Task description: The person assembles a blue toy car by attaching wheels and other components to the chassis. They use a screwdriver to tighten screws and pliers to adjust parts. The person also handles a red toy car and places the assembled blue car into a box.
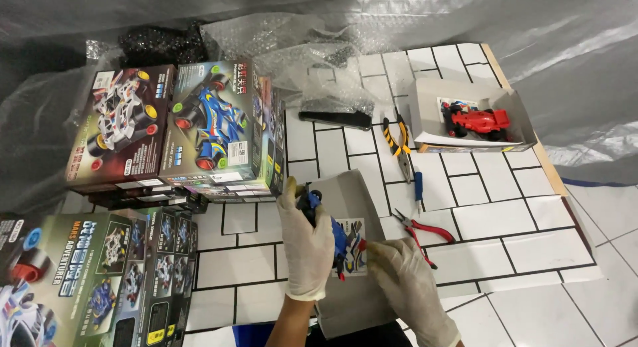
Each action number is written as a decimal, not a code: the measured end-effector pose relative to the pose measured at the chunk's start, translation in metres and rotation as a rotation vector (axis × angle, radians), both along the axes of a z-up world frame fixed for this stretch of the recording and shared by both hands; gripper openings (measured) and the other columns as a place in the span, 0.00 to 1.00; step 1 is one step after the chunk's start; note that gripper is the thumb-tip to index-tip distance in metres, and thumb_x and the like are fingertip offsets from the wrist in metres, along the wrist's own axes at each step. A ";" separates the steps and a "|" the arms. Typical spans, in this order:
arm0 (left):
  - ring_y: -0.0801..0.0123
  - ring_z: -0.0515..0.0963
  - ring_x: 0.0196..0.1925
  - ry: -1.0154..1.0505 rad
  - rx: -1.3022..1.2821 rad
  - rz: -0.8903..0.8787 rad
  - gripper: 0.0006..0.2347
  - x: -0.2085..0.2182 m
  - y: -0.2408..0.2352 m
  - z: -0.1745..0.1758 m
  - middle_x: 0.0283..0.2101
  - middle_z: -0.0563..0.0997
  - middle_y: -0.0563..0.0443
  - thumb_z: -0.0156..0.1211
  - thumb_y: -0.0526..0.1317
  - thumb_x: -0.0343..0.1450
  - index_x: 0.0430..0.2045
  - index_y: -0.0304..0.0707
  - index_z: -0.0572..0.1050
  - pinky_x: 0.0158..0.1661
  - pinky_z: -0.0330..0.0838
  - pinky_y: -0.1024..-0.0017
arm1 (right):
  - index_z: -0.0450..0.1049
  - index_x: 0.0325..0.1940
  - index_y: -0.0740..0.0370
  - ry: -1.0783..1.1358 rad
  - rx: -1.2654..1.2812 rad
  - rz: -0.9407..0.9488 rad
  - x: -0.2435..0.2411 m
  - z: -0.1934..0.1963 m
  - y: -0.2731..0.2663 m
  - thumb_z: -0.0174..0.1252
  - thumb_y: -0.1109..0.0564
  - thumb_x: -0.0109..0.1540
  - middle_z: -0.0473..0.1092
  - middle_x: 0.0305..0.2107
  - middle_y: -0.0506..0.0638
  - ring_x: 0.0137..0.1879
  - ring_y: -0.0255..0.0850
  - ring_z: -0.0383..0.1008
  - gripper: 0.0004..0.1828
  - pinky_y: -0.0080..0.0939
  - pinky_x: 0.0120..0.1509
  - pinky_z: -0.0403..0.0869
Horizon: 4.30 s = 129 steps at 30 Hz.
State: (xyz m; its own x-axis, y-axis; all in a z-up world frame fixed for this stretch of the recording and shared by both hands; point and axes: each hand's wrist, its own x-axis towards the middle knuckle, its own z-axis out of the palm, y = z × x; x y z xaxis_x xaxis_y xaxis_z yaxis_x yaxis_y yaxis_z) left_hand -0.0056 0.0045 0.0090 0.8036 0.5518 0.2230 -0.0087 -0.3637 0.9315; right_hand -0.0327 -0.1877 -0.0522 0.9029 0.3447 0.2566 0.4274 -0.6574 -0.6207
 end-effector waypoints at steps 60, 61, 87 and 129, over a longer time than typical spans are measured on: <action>0.59 0.78 0.57 -0.304 -0.427 -0.055 0.21 -0.049 -0.009 0.011 0.57 0.75 0.40 0.53 0.46 0.75 0.61 0.35 0.65 0.57 0.75 0.67 | 0.79 0.46 0.50 -0.418 0.092 -0.015 -0.014 0.040 0.027 0.76 0.54 0.53 0.68 0.38 0.45 0.45 0.40 0.71 0.19 0.36 0.48 0.75; 0.59 0.78 0.57 -0.299 -0.427 -0.057 0.21 -0.050 -0.009 0.009 0.57 0.75 0.40 0.53 0.46 0.75 0.61 0.35 0.65 0.57 0.75 0.67 | 0.79 0.46 0.50 -0.413 0.092 -0.018 -0.014 0.041 0.026 0.76 0.54 0.53 0.68 0.38 0.45 0.45 0.40 0.71 0.19 0.36 0.48 0.75; 0.57 0.74 0.63 -0.333 -0.352 -0.093 0.22 -0.054 -0.015 0.002 0.64 0.69 0.39 0.52 0.44 0.76 0.64 0.32 0.61 0.64 0.69 0.66 | 0.80 0.44 0.56 -0.338 0.126 -0.077 -0.019 0.004 0.020 0.66 0.60 0.58 0.69 0.34 0.46 0.43 0.42 0.72 0.10 0.39 0.48 0.74; 0.58 0.83 0.49 -0.260 -0.907 -0.083 0.21 -0.061 -0.004 0.027 0.47 0.84 0.37 0.55 0.50 0.71 0.53 0.36 0.73 0.49 0.77 0.66 | 0.70 0.64 0.42 -0.269 0.045 0.100 -0.001 0.021 0.043 0.71 0.49 0.56 0.69 0.44 0.43 0.50 0.39 0.70 0.32 0.37 0.36 0.77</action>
